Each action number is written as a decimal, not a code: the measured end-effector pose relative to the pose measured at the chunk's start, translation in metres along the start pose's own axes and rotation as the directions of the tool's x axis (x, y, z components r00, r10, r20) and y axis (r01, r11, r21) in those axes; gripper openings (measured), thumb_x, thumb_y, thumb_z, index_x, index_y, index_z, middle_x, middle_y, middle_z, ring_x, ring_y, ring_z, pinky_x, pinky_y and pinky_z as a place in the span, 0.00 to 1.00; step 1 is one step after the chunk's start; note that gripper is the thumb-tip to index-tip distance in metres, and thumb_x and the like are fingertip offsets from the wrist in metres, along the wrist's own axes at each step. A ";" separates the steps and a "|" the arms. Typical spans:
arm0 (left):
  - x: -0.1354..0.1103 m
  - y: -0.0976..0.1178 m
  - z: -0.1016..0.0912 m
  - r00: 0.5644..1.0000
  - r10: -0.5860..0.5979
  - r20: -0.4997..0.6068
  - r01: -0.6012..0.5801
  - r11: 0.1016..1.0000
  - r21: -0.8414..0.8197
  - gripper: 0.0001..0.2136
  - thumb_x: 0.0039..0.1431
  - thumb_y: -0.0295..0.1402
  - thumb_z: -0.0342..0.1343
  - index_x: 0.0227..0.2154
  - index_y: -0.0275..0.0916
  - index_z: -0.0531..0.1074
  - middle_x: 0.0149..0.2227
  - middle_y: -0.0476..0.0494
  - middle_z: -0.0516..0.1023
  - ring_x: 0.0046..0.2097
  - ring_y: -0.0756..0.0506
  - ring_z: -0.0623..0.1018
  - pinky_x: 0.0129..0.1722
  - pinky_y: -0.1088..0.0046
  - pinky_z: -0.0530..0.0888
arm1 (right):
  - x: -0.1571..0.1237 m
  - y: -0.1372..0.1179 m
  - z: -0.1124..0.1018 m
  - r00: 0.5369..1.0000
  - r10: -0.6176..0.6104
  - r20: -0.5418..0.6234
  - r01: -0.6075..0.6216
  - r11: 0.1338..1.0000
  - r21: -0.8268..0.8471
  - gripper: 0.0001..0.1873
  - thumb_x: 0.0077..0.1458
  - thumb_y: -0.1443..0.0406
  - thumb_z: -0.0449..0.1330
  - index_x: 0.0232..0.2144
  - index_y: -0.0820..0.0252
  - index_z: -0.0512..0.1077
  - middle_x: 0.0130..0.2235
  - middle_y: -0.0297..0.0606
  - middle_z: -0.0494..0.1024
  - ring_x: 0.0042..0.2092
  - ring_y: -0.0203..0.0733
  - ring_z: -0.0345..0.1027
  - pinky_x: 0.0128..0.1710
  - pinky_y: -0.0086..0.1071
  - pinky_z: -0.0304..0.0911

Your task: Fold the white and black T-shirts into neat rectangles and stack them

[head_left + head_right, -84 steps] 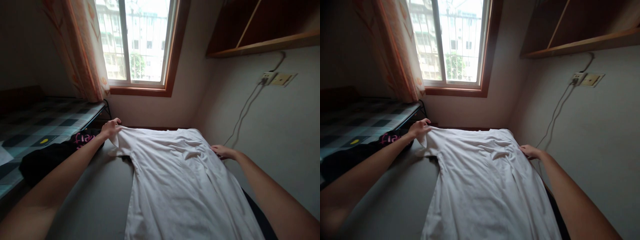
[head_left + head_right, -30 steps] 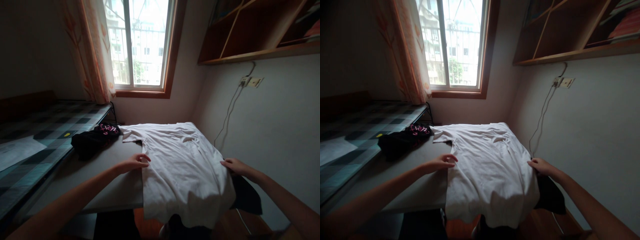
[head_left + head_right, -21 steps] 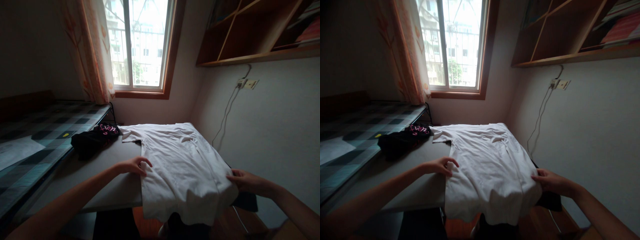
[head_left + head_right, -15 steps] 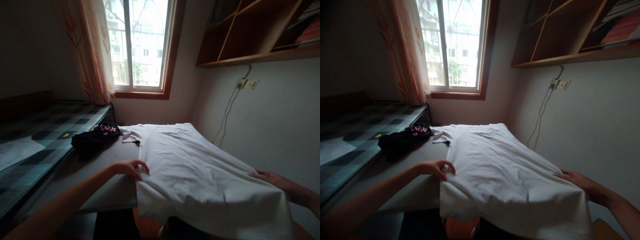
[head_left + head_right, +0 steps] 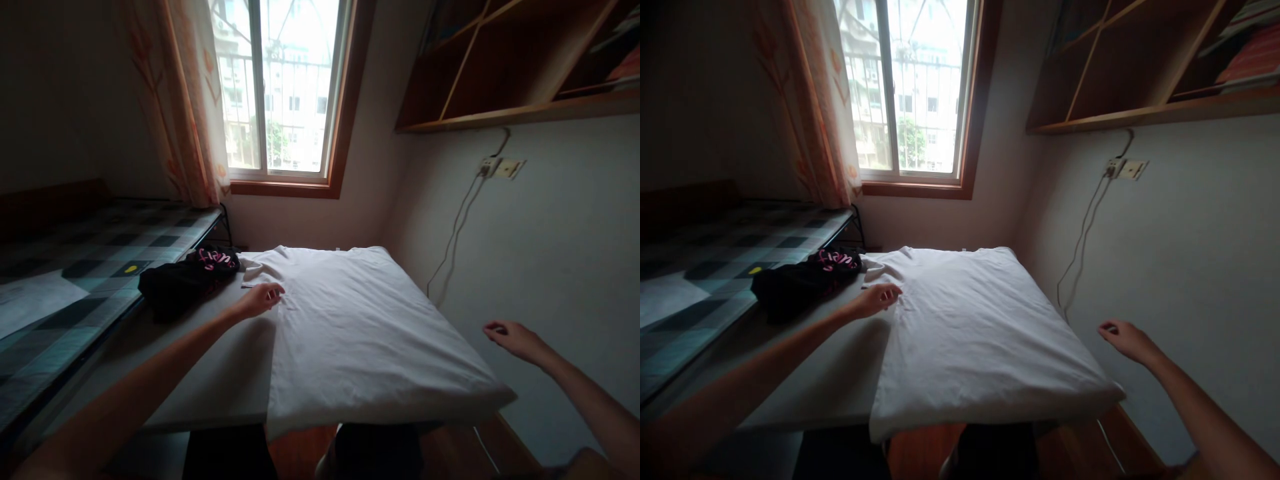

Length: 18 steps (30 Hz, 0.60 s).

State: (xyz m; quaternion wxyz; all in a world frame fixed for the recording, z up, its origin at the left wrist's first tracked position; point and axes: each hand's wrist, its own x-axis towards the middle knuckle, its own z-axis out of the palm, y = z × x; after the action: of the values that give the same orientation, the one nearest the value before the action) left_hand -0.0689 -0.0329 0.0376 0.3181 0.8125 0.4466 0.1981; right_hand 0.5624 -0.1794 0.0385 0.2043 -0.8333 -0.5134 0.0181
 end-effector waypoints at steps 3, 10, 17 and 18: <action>0.015 -0.022 -0.007 0.958 0.078 -0.277 0.011 0.952 0.306 0.18 0.55 0.28 0.54 0.49 0.37 0.73 0.48 0.37 0.75 0.50 0.41 0.75 0.49 0.64 0.70 | 0.013 -0.053 0.012 0.992 -0.069 0.107 0.057 0.992 0.111 0.06 0.46 0.61 0.58 0.23 0.55 0.72 0.32 0.45 0.81 0.34 0.48 0.75 0.36 0.37 0.67; 0.023 -0.054 -0.005 0.874 -0.127 -0.470 0.357 0.823 0.442 0.20 0.61 0.35 0.50 0.56 0.40 0.69 0.59 0.35 0.67 0.58 0.37 0.67 0.55 0.57 0.64 | 0.027 -0.193 0.069 0.969 -0.244 0.043 0.238 0.964 0.115 0.09 0.51 0.64 0.56 0.30 0.59 0.76 0.35 0.41 0.81 0.37 0.43 0.74 0.39 0.32 0.64; 0.013 -0.054 -0.005 0.846 -0.096 -0.525 0.394 0.775 0.493 0.14 0.60 0.35 0.51 0.44 0.43 0.78 0.55 0.40 0.72 0.52 0.35 0.69 0.49 0.56 0.63 | 0.036 -0.296 0.133 0.945 -0.327 0.024 0.323 0.941 0.107 0.12 0.54 0.67 0.55 0.35 0.62 0.78 0.41 0.43 0.79 0.44 0.42 0.71 0.46 0.30 0.61; 0.011 -0.053 -0.006 0.845 -0.080 -0.528 0.393 0.762 0.514 0.13 0.60 0.35 0.51 0.41 0.42 0.79 0.53 0.40 0.75 0.51 0.35 0.68 0.49 0.55 0.62 | 0.035 -0.303 0.141 0.950 -0.310 0.022 0.306 0.946 0.104 0.12 0.55 0.66 0.55 0.36 0.62 0.78 0.42 0.43 0.79 0.45 0.42 0.70 0.46 0.30 0.61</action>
State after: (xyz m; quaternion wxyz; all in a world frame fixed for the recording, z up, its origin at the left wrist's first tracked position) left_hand -0.0987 0.0001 0.0055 -0.0549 0.7307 0.6520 0.1948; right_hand 0.2880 0.0138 0.0246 0.2360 -0.7312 -0.6395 0.0274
